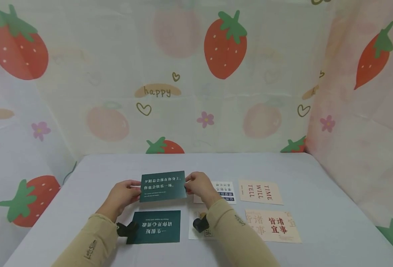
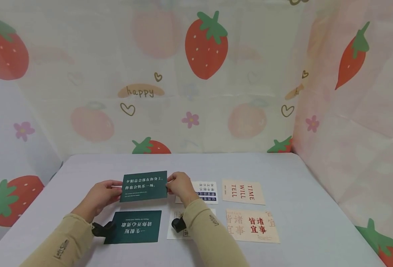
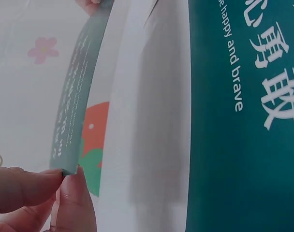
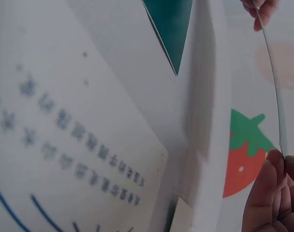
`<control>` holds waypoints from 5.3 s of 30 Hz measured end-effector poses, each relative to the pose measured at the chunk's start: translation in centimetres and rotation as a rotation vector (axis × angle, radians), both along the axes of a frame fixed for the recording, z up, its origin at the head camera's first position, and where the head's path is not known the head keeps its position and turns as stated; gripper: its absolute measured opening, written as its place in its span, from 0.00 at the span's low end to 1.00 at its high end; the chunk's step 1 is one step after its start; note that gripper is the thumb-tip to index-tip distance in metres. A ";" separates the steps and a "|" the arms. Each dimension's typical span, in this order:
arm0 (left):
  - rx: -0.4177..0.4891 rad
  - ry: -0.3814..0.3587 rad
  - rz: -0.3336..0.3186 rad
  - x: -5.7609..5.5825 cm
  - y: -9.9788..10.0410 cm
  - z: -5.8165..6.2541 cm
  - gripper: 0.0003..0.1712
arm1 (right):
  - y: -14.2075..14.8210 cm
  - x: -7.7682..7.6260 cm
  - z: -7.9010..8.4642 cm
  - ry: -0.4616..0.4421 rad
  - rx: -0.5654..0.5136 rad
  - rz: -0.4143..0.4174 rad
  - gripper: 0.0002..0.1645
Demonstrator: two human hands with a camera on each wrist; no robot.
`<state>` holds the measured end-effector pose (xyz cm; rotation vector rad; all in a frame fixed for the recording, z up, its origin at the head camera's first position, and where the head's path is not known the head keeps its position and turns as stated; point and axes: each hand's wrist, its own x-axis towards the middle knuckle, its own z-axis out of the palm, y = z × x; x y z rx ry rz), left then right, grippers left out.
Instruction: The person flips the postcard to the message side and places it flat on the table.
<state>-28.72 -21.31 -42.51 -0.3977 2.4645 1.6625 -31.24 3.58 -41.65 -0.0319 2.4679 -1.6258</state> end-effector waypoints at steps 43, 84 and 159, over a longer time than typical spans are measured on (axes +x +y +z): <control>0.067 0.031 -0.009 0.3 -0.4 0.5 0.16 | 1.4 0.2 1.2 0.016 0.074 0.017 0.04; 0.132 0.026 -0.024 -0.1 -0.4 -0.1 0.16 | 1.4 -0.2 0.9 -0.012 -0.052 0.070 0.05; 0.010 0.045 0.013 0.0 0.2 -0.6 0.17 | 0.3 0.0 -0.3 0.046 -0.022 -0.010 0.07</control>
